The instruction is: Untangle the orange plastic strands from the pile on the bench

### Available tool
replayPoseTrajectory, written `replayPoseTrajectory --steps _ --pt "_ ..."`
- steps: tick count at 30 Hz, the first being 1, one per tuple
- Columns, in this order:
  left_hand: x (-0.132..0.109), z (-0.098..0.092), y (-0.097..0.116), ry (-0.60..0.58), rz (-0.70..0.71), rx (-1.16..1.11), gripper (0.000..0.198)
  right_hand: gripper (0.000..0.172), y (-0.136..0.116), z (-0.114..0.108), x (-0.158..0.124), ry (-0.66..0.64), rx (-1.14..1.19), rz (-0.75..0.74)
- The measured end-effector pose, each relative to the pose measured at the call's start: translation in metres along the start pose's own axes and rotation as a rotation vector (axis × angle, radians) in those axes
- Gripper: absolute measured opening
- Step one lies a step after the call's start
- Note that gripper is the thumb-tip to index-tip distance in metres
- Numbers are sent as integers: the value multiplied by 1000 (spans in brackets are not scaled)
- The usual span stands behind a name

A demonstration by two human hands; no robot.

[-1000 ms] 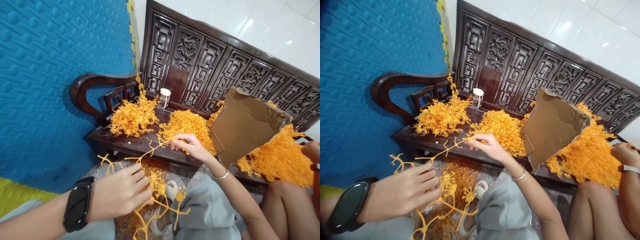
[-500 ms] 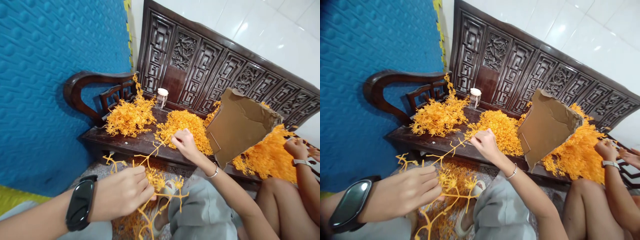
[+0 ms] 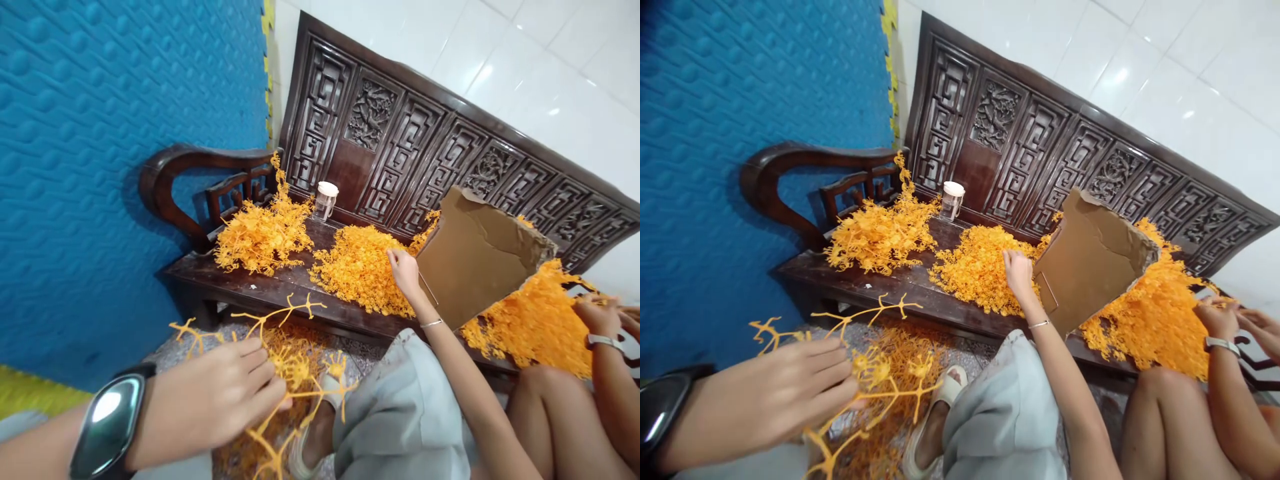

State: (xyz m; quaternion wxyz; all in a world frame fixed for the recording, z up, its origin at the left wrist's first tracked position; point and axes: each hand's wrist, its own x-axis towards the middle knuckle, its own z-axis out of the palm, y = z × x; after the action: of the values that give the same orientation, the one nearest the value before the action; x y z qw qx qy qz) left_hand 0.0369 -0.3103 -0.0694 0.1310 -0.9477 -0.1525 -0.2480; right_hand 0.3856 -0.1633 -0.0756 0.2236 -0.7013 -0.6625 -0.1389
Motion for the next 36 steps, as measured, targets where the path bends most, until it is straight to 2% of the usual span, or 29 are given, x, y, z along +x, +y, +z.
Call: replayPoseTrajectory --steps 2,5,10,13,16,18,21,23,25,26,28,31,36 --pt "3 0 -8 -47 51 -24 35 42 -3 7 3 -43 -55 -17" --pt "2 6 -13 -110 34 -22 32 48 -9 16 10 -95 -96 -8" --pt "-4 17 -17 -172 51 21 21 43 -13 26 24 -86 -107 15" --pt "-3 18 -21 -169 56 56 21 41 -18 27 28 -53 -27 50" --pt "-2 17 -24 -155 56 106 22 46 -32 22 23 -78 199 13" --pt "-1 17 -25 -148 64 146 22 48 -46 14 14 -239 438 -95" --pt "-2 20 -27 -125 67 232 23 51 -73 -3 -7 -740 785 -366" --pt "-3 23 -28 -103 69 294 22 50 -90 -15 -21 -1081 908 -545" --pt "-4 25 -29 -96 77 332 19 44 -104 -23 -33 -1295 946 -647" --pt "-4 26 -30 -94 83 343 18 40 -109 -26 -37 -1352 950 -671" --pt "-3 25 -30 -94 87 356 18 30 -114 -29 -42 -1384 945 -688" --pt "1 19 -30 -83 58 371 20 22 -111 -30 -43 -1357 949 -677" --pt "-1 13 -30 -101 22 333 21 19 -94 -34 -39 -1314 1008 -556"
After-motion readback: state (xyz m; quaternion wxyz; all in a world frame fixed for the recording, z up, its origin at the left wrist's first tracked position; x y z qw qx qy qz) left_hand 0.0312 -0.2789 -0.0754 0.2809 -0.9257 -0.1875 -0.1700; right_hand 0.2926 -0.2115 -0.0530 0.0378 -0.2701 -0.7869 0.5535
